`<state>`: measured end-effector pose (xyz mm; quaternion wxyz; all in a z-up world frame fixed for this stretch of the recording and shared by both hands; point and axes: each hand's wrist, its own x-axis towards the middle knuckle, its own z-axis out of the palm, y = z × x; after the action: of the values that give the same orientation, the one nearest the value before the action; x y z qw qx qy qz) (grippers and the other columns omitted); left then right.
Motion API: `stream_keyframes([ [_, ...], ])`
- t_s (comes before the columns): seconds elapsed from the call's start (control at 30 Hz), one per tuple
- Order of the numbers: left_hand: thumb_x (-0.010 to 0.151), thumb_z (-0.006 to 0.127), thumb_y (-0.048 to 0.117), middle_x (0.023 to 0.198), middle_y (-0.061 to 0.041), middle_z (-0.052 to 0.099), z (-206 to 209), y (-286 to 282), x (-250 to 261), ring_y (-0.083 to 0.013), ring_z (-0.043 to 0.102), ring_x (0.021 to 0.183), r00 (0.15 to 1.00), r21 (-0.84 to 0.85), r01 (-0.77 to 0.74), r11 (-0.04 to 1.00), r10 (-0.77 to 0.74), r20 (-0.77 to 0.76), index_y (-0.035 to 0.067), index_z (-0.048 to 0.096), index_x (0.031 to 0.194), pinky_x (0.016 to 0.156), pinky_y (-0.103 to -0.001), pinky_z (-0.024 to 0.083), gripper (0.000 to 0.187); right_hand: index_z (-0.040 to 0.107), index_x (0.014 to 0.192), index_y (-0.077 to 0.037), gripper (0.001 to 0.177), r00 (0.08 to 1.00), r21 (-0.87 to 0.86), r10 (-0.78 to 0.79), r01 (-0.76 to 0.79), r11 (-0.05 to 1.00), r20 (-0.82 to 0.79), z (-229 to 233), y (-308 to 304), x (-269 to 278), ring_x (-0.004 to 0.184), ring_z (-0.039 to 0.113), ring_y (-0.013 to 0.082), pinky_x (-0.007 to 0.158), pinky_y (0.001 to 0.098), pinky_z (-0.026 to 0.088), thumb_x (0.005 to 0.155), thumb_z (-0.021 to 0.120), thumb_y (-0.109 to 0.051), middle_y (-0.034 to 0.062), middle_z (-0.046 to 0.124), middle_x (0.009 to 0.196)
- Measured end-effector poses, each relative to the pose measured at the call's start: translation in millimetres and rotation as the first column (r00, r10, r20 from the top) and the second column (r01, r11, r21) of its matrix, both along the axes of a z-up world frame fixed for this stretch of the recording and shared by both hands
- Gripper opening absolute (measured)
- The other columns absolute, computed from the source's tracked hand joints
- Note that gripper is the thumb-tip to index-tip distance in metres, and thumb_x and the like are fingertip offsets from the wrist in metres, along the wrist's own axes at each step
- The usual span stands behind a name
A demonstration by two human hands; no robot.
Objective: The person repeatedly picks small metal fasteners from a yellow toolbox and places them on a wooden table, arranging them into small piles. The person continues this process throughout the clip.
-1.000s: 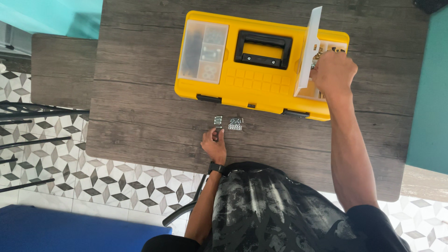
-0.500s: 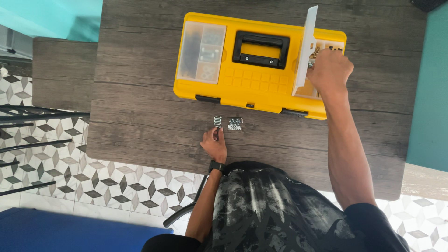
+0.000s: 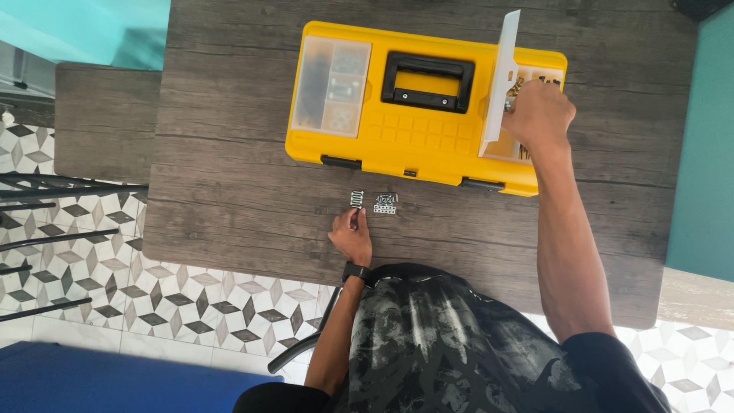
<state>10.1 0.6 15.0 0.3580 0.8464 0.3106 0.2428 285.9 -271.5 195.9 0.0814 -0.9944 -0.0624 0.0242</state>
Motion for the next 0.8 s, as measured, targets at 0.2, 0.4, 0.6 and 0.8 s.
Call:
stream_keyframes([
  [0.2, 0.085, 0.084, 0.018, 0.079, -0.005, 0.07, 1, -1, 1, -0.016, 0.061, 0.062, 1.0, 0.011, -0.003, 1.0, 0.003, 0.01, 0.006, 0.077, 0.092, 0.053, -0.031, 0.049, 0.016, 0.081, 0.08, -0.005, 0.01, 1.0, 0.165, -0.001, 0.001, 0.986, -0.002, 3, -1, -8, 0.07, 0.072, 0.0321, 0.065, 0.0424, 0.057, 0.076, 0.082, -0.015, 0.0161, 0.074, 0.075],
  [0.4, 0.084, 0.084, 0.02, 0.079, -0.005, 0.071, 0, -1, 1, -0.0164, 0.061, 0.061, 1.0, 0.003, -0.014, 1.0, 0.014, -0.013, 0.006, 0.077, 0.091, 0.053, -0.031, 0.049, 0.016, 0.078, 0.089, 0.002, 0.018, 0.998, 0.553, -0.006, 0.043, 0.832, -0.068, 25, -10, -28, 0.067, 0.071, 0.0162, 0.067, 0.0285, 0.056, 0.083, 0.08, -0.015, 0.0114, 0.073, 0.075],
  [0.6, 0.085, 0.084, 0.023, 0.079, -0.003, 0.071, -2, 0, 2, -0.0163, 0.062, 0.062, 1.0, 0.036, -0.013, 0.999, 0.014, -0.028, 0.008, 0.077, 0.089, 0.054, -0.032, 0.049, 0.017, 0.079, 0.096, 0.002, 0.009, 0.99, 0.717, -0.084, -0.024, 0.696, 0.114, 29, -19, -53, 0.067, 0.059, 0.0063, 0.063, 0.0227, 0.049, 0.095, 0.073, -0.005, 0.0036, 0.069, 0.076],
  [0.8, 0.084, 0.084, 0.023, 0.079, -0.002, 0.071, -4, 0, 1, -0.0157, 0.062, 0.062, 0.999, 0.033, -0.021, 0.999, 0.022, -0.026, 0.009, 0.076, 0.088, 0.055, -0.032, 0.049, 0.017, 0.068, 0.102, 0.005, 0.012, 0.994, 0.982, -0.096, -0.039, 0.186, 0.058, 33, -25, -87, 0.07, 0.059, 0.008, 0.07, 0.0248, 0.048, 0.112, 0.063, 0.001, 0.0083, 0.066, 0.084],
])
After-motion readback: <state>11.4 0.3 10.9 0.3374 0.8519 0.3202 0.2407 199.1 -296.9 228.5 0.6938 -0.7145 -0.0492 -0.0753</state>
